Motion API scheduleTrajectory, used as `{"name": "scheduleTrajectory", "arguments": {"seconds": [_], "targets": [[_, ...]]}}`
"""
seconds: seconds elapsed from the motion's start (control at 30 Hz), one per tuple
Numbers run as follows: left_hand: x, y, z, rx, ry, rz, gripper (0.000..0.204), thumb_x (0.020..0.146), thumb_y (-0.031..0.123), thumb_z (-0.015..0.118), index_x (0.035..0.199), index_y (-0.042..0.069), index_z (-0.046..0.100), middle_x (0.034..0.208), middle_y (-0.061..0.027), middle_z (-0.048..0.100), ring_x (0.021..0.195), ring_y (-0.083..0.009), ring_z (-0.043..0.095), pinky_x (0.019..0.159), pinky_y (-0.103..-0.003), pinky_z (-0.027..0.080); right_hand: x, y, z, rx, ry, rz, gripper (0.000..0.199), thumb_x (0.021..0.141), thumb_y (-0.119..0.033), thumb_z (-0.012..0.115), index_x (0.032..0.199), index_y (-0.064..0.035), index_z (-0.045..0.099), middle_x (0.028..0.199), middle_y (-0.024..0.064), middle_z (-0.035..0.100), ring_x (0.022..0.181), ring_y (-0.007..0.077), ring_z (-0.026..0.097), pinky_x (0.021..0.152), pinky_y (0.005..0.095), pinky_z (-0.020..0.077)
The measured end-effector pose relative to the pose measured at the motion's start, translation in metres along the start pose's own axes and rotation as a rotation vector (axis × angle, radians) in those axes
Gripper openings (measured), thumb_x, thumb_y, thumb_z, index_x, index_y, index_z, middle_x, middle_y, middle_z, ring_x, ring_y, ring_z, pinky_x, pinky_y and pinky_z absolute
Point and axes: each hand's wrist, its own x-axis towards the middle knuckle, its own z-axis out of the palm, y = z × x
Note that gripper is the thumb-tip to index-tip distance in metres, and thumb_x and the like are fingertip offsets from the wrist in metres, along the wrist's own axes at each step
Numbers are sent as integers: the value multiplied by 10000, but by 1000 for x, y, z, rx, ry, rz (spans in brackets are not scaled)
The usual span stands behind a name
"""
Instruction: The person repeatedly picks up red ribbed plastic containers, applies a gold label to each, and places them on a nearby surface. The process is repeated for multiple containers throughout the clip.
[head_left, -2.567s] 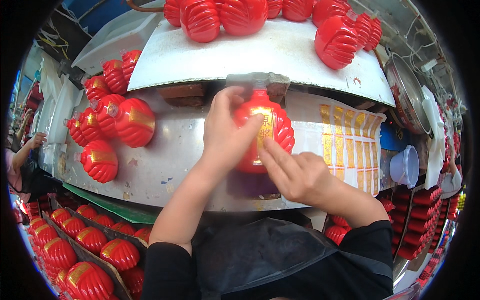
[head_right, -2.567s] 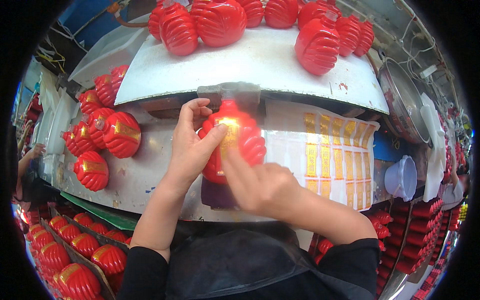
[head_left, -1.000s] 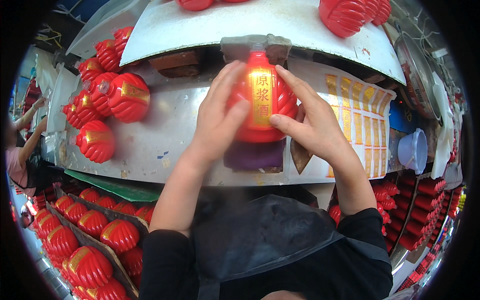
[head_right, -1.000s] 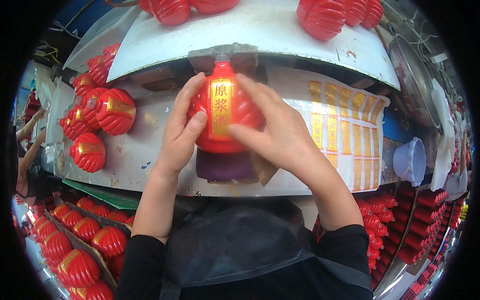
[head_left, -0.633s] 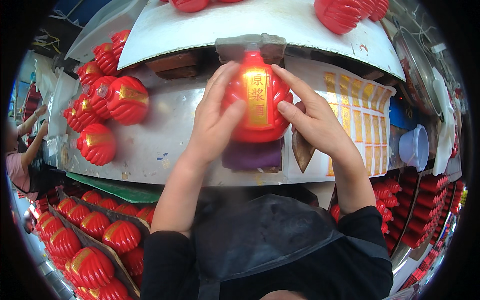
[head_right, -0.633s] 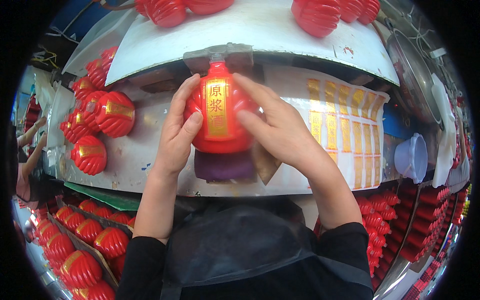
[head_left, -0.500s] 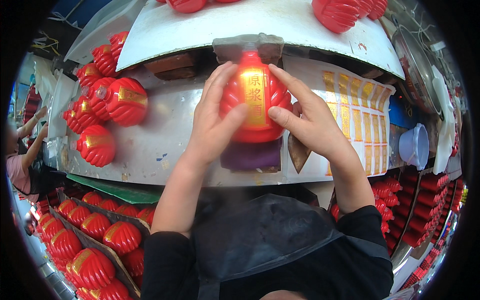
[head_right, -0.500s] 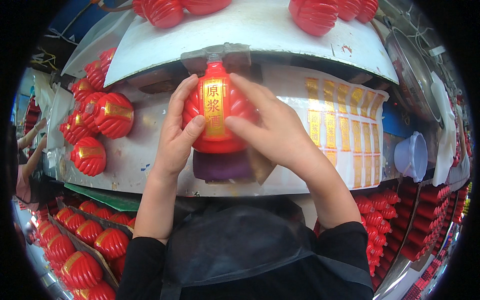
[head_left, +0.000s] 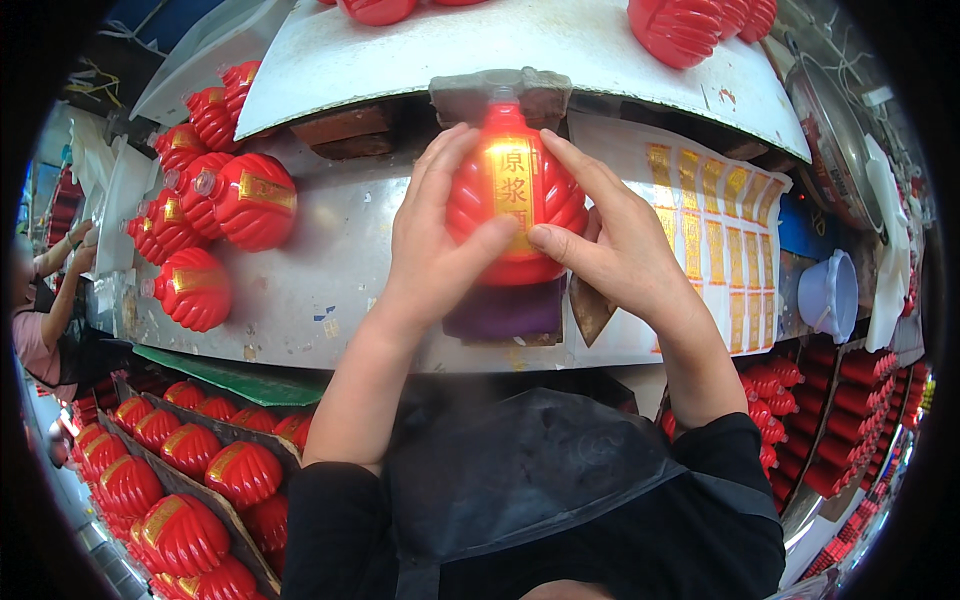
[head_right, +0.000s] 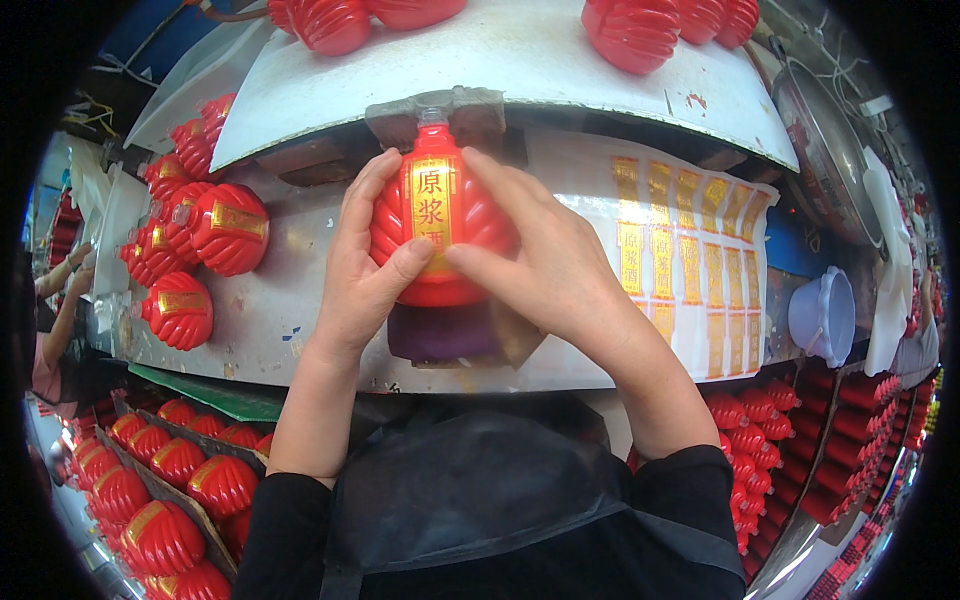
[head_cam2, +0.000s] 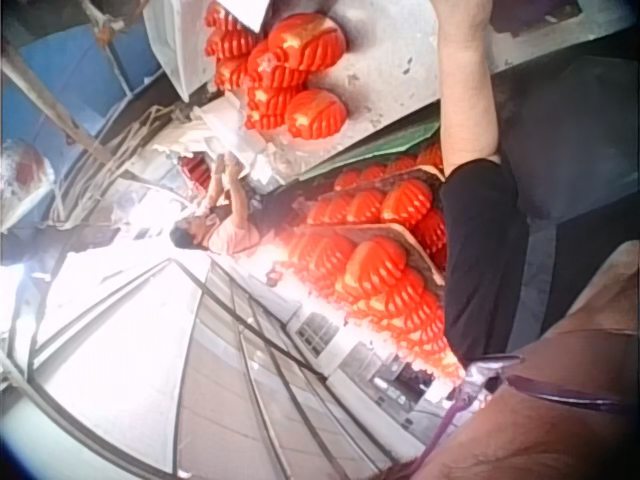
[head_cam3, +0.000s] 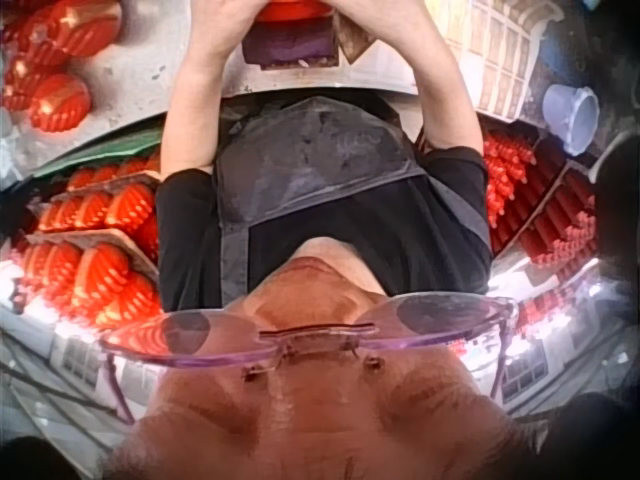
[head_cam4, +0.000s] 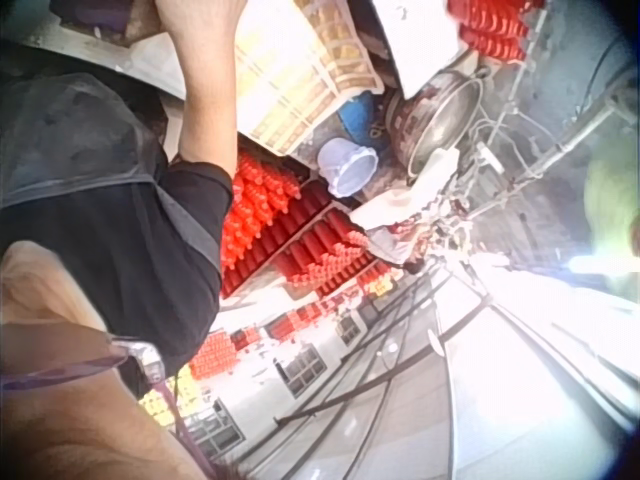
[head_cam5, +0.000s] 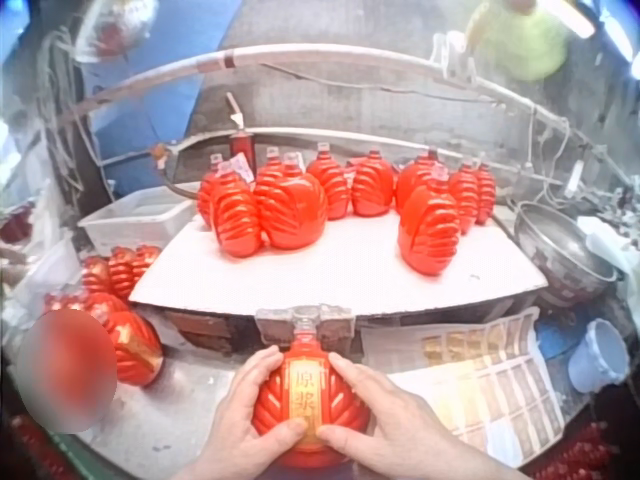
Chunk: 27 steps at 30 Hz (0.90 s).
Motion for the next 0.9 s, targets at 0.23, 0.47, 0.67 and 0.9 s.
{"name": "scheduleTrajectory", "arguments": {"seconds": [0.23, 0.47, 0.67, 0.9], "targets": [[0, 0, 0, 40, 6, 11, 782, 844, 291, 812, 1504, 16, 496, 1574, -218, 472, 1469, -368, 463, 1207, -442, 379, 2, 5, 0, -13, -23, -27, 759, 919, -349, 758, 1585, -110, 485, 1421, 160, 623, 920, 138, 643, 780, 285, 533], [1, 0, 0, 70, 10, 50, 774, 847, 297, 812, 1504, 28, 503, 1557, -223, 489, 1456, -380, 476, 1196, -450, 392, 41, -11, -51, 575, -80, 230, 385, 1045, -318, 592, 1296, -42, 688, 1183, 38, 702, 1063, 83, 631, 964, 261, 496], [2, 0, -2, 158, -25, 99, 737, 855, 321, 794, 1511, 100, 542, 1574, -223, 467, 1440, -405, 484, 1185, -465, 403, 50, -27, -23, -24, 30, -489, 272, 880, 4, 755, 1145, -10, 697, 1049, 110, 735, 967, 217, 740, 826, 322, 598], [1, -1, -9, 163, -74, 131, 616, 1009, 424, 608, 1511, 73, 547, 1602, -218, 436, 1482, -389, 429, 1220, -454, 333, 21, -11, -17, -316, 139, -784, 243, 749, 28, 791, 975, -59, 759, 971, 104, 760, 907, 287, 749, 779, 377, 596]]}}
